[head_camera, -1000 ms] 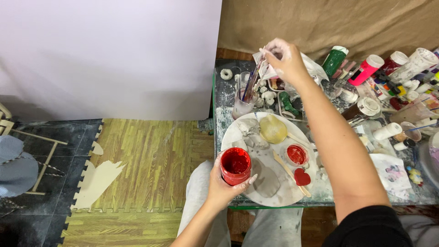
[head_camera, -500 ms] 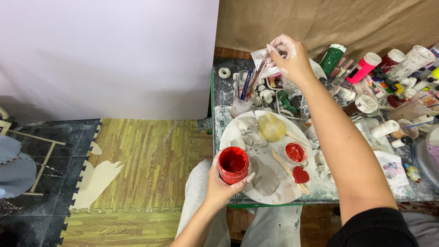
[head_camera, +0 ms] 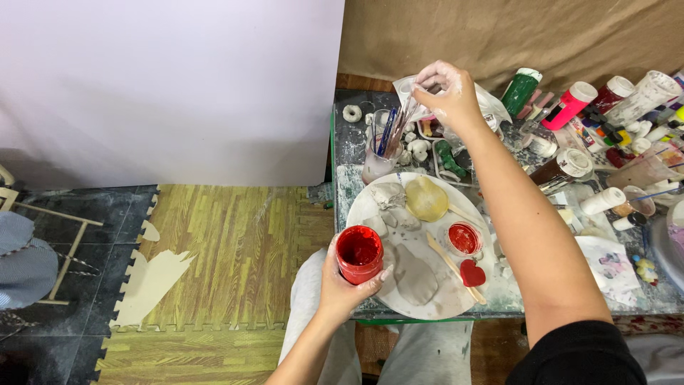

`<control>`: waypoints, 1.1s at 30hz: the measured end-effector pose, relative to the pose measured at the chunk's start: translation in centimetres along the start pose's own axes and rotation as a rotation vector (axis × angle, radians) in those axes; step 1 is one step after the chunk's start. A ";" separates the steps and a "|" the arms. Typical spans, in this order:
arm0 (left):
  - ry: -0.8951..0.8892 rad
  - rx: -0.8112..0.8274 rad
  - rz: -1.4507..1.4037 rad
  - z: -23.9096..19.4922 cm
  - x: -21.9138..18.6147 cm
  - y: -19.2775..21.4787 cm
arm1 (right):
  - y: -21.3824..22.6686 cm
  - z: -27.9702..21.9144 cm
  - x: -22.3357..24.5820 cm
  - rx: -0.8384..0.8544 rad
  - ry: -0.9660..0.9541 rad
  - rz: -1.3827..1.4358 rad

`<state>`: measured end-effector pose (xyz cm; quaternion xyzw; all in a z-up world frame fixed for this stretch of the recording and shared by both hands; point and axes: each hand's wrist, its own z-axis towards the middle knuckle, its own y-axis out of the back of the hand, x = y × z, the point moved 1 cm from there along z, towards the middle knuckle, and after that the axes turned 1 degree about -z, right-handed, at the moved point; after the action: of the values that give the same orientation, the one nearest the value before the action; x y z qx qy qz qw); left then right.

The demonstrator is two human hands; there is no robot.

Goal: The person sits at a low table and paints a small red heart-shaped clay object using a brush and red paint. They dip the brush into a red paint container and apply the paint to the heart, rotating it to cover the surface.

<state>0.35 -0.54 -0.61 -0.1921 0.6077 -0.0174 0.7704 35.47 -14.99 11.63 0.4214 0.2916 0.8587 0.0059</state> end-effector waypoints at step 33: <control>-0.072 0.047 0.172 -1.2 -0.5 -6.8 | 12.0 -35.7 -0.3 -0.529 -0.213 -0.318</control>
<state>0.52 -7.00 1.77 -0.1215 0.5933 0.0416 0.7947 12.55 -42.77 0.54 0.4421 0.1182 0.8440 0.2798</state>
